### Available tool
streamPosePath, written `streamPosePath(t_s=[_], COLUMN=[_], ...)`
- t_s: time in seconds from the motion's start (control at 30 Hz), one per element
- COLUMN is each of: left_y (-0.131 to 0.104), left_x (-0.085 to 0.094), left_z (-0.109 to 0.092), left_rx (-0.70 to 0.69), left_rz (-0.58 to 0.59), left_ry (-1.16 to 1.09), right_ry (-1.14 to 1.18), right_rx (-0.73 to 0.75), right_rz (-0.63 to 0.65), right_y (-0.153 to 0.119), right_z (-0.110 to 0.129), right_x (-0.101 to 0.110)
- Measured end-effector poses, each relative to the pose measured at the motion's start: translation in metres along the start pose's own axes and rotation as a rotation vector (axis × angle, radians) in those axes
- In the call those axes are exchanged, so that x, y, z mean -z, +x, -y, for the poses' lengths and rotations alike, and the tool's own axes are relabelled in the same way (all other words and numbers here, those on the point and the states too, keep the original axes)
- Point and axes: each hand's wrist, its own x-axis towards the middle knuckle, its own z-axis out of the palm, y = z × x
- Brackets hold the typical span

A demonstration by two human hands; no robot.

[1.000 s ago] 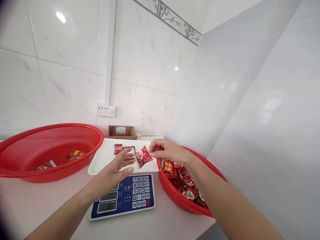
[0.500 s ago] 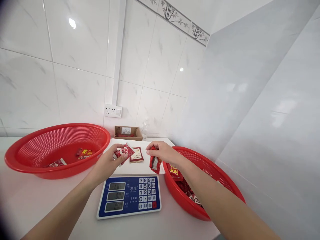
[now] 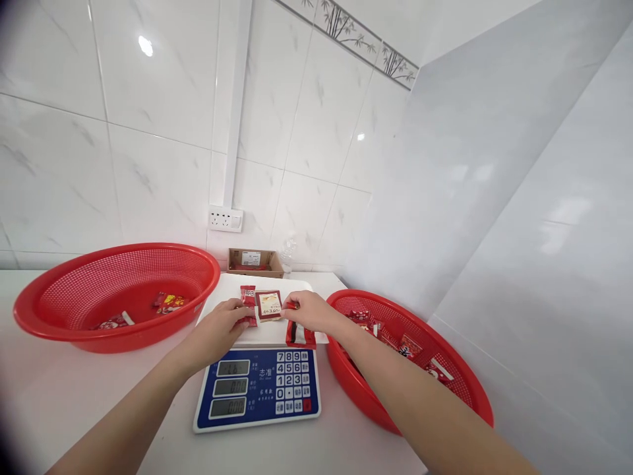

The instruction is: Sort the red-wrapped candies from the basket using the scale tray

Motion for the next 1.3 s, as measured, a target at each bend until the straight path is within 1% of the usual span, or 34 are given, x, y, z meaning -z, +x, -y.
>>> streamPosePath(t_s=[0.13, 0.27, 0.33, 0.43, 0.6, 0.73, 0.9, 1.07, 1.13, 1.3], left_y=[0.001, 0.003, 0.003, 0.003, 0.001, 0.001, 0.001, 0.002, 0.003, 0.007], left_x=[-0.005, -0.004, -0.001, 0.002, -0.001, -0.004, -0.005, -0.003, -0.003, -0.008], left_z=[0.005, 0.005, 0.006, 0.007, 0.009, 0.008, 0.006, 0.003, 0.003, 0.007], left_rx=[-0.027, -0.037, -0.027, -0.015, -0.013, -0.016, -0.027, 0.035, 0.074, 0.132], left_rz=[0.019, -0.006, -0.026, -0.042, -0.011, 0.015, 0.031, -0.001, -0.024, -0.058], left_ry=[0.020, 0.042, 0.050, 0.055, 0.043, 0.044, 0.041, 0.037, 0.036, -0.028], right_ry=[-0.048, -0.071, -0.108, -0.182, -0.262, -0.307, -0.349, -0.345, -0.332, -0.321], right_rx=[-0.024, -0.006, 0.043, 0.104, 0.119, 0.134, 0.075, 0.062, 0.088, 0.207], right_rz=[-0.046, -0.055, -0.032, 0.010, 0.061, 0.022, -0.059, -0.076, -0.054, 0.072], right_y=[0.012, 0.020, 0.018, 0.008, -0.005, 0.001, 0.016, 0.021, 0.019, 0.015], right_z=[-0.004, -0.008, -0.008, -0.007, -0.007, -0.006, -0.004, -0.001, 0.003, 0.013], right_x=[-0.005, -0.011, -0.016, -0.025, -0.037, -0.043, -0.047, -0.050, -0.052, -0.059])
